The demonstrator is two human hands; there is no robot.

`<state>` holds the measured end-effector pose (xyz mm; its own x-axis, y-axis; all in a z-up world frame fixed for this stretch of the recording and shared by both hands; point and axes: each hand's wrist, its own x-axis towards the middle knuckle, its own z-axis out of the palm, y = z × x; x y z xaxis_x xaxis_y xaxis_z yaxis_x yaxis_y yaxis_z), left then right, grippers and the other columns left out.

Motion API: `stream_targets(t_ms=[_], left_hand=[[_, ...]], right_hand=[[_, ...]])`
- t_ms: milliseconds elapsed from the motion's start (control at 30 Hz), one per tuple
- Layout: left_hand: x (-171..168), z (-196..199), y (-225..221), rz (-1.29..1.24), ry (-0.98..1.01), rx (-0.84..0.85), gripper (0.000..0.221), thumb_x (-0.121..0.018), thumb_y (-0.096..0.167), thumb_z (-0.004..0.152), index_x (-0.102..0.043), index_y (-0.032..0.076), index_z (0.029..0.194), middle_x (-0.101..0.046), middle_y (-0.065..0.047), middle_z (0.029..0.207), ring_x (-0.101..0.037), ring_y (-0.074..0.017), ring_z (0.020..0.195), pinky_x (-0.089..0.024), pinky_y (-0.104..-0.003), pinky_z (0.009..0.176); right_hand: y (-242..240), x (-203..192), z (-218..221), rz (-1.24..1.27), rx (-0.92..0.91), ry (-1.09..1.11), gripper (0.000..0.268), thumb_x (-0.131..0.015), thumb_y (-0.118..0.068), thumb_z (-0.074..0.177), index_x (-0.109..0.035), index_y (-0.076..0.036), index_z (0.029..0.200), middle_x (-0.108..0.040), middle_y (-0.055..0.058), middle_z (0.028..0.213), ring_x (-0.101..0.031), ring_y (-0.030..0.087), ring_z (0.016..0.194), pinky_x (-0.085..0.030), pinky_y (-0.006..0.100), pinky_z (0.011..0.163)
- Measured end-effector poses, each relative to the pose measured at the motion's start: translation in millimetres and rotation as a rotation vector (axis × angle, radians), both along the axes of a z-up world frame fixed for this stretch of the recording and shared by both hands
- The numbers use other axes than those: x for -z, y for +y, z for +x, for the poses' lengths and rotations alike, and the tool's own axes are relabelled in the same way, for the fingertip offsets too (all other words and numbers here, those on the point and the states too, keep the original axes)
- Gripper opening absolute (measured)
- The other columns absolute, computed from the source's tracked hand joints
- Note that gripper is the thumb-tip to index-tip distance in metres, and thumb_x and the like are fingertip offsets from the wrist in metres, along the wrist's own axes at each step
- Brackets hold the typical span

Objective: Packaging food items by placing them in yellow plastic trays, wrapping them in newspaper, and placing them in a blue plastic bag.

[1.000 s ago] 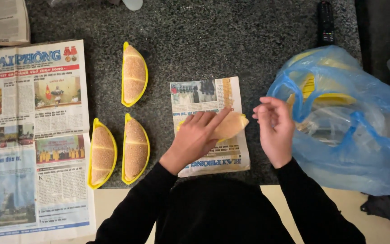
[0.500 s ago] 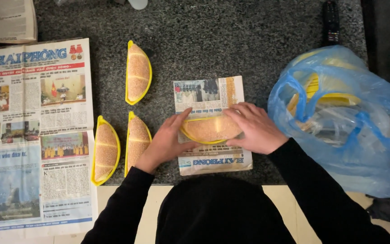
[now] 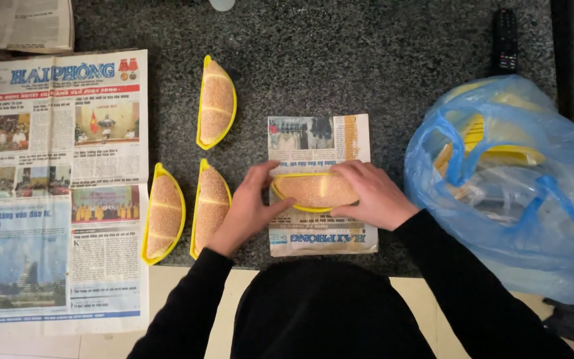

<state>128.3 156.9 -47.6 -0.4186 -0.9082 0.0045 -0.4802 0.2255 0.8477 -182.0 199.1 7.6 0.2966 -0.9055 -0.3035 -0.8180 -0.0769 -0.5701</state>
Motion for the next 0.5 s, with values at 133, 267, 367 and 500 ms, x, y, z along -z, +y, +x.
stream_targets(t_ms=[133,267,367,500], left_hand=[[14.7,3.7,15.7,-0.071,0.033,-0.102,0.055,-0.102,0.030,0.087,-0.074,0.010,0.131,-0.068,-0.006,0.130,-0.083,-0.0313,0.108,-0.070,-0.036,0.097],[3.5,0.6,22.2,-0.149,0.004,-0.137,0.042,-0.096,0.030,0.092,-0.082,0.013,0.128,-0.073,-0.008,0.140,-0.080,-0.0330,0.118,-0.067,-0.041,0.101],[-2.5,-4.0,19.5,-0.109,0.028,-0.092,0.071,-0.098,0.027,0.086,-0.069,0.011,0.148,-0.071,-0.018,0.142,-0.075,-0.0425,0.130,-0.062,-0.052,0.110],[-7.3,-12.1,14.1,-0.008,-0.057,0.014,0.099,-0.098,0.027,0.085,-0.051,0.019,0.171,-0.071,-0.017,0.140,-0.073,-0.0443,0.133,-0.060,-0.055,0.115]], right_hand=[[3.7,4.7,-7.3,0.029,0.042,-0.031,0.100,-0.097,-0.057,0.085,-0.055,-0.012,0.163,-0.060,0.018,0.156,-0.060,0.049,0.147,-0.050,0.060,0.121],[3.3,3.7,-6.6,0.043,0.042,-0.039,0.086,-0.091,-0.054,0.094,-0.057,-0.011,0.159,-0.060,0.017,0.154,-0.059,0.047,0.147,-0.051,0.059,0.121],[3.1,8.4,-7.0,0.018,0.045,-0.027,0.082,-0.092,-0.054,0.093,-0.060,-0.013,0.156,-0.062,0.015,0.151,-0.062,0.047,0.143,-0.051,0.058,0.120],[6.1,28.3,-7.7,-0.141,0.024,0.014,0.073,-0.095,-0.052,0.088,-0.067,-0.020,0.147,-0.067,0.010,0.139,-0.070,0.047,0.131,-0.054,0.059,0.112]])
